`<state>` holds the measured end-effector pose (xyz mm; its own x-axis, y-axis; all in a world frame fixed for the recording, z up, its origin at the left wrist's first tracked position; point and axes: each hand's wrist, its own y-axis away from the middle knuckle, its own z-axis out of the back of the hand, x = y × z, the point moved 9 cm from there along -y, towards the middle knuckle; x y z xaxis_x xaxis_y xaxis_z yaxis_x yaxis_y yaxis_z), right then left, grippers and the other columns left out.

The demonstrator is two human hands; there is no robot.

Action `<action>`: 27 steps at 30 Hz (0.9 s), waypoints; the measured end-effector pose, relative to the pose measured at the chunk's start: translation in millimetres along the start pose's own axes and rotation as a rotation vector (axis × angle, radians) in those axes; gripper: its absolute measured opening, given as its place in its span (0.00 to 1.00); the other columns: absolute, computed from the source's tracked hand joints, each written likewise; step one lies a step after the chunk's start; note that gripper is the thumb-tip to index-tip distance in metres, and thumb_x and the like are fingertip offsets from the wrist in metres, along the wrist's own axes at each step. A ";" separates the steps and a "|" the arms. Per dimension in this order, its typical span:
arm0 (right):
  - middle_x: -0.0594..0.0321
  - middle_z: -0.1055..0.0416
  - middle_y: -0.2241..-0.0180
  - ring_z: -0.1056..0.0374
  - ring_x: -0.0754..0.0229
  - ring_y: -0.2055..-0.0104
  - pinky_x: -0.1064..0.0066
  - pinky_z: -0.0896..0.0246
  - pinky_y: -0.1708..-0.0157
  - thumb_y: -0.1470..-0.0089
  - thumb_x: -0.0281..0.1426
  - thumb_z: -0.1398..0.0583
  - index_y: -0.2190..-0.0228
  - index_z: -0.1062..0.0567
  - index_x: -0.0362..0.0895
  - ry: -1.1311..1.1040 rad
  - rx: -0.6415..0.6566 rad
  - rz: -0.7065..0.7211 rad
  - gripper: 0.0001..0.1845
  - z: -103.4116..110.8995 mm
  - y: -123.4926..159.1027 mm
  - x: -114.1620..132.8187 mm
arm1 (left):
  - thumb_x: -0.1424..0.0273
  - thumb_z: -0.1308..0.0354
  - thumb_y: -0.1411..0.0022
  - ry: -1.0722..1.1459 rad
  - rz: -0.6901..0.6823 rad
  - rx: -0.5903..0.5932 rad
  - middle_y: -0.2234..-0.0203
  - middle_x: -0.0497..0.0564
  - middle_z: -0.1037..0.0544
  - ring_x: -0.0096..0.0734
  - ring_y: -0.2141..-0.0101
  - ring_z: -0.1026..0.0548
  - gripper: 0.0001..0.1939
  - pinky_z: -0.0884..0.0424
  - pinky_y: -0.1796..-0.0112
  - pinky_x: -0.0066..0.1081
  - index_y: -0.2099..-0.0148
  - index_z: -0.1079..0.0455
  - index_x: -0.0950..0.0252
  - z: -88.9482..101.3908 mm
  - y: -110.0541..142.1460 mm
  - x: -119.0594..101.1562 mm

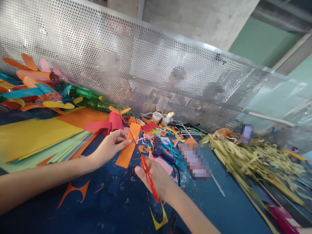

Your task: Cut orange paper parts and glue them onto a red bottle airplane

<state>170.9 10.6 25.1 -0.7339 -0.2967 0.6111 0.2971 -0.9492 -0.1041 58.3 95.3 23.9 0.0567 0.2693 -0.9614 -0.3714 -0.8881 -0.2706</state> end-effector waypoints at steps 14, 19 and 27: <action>0.68 0.45 0.82 0.51 0.66 0.81 0.73 0.55 0.80 0.44 0.52 0.60 0.77 0.42 0.44 0.072 -0.003 0.045 0.26 -2.7 -3.7 -8.6 | 0.65 0.42 0.46 0.126 0.068 -0.008 0.81 0.43 0.28 0.24 0.77 0.30 0.10 0.37 0.73 0.24 0.67 0.39 0.64 -2.7 3.0 1.5; 0.68 0.46 0.81 0.53 0.67 0.80 0.73 0.57 0.81 0.46 0.55 0.59 0.77 0.43 0.44 0.025 0.029 0.041 0.28 -3.3 -5.8 -11.5 | 0.64 0.42 0.46 0.122 0.050 -0.006 0.79 0.43 0.27 0.25 0.75 0.29 0.11 0.35 0.71 0.26 0.66 0.39 0.63 -1.5 1.6 3.3; 0.70 0.52 0.82 0.57 0.67 0.80 0.74 0.62 0.81 0.50 0.59 0.59 0.79 0.46 0.45 0.024 0.019 0.039 0.30 -2.4 -7.2 -15.2 | 0.64 0.42 0.46 0.126 0.036 -0.008 0.79 0.43 0.27 0.25 0.74 0.28 0.11 0.34 0.70 0.26 0.65 0.38 0.64 -1.1 1.1 3.9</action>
<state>178.5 21.7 14.7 -0.7360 -0.3364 0.5875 0.3371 -0.9347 -0.1129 59.1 94.9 19.9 0.1593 0.1892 -0.9689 -0.3675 -0.8996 -0.2361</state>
